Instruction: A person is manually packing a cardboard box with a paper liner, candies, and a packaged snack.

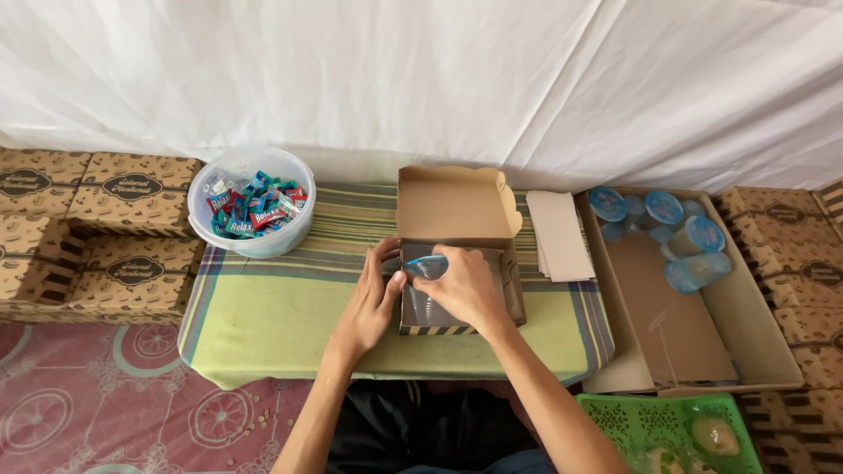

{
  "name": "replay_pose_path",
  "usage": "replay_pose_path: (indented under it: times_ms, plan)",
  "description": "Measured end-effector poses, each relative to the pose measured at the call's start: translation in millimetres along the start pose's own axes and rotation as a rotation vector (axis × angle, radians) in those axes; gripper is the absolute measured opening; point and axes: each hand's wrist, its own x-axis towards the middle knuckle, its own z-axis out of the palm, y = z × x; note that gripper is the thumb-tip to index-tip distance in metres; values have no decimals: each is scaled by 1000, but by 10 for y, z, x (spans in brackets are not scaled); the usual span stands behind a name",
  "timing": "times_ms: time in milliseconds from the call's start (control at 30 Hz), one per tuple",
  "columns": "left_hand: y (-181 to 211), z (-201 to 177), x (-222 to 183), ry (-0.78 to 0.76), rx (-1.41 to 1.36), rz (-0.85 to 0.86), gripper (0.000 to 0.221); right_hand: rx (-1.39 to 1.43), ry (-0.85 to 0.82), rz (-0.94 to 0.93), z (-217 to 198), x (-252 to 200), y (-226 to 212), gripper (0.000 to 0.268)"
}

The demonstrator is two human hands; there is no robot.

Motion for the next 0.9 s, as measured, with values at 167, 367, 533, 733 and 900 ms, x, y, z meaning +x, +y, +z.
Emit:
replay_pose_path:
  times_ms: [167,367,533,733,900]
  plan:
    - [37,-17,-3,-5,5,13,51,81,-36,-37,7,13,6,47]
    - [23,-18,0,-7,-11,17,50,97,-76,-29,-36,-25,-29,53]
    - [-30,-49,6,-25,69,102,38,100,-94,-55,-27,45,56,64]
    - [-3,-25,-33,-77,132,104,80,26,-201,-52,-115,-40,13,83]
    - [159,-39,-72,-123,179,159,134,181,-169,-34,-30,-37,84,51]
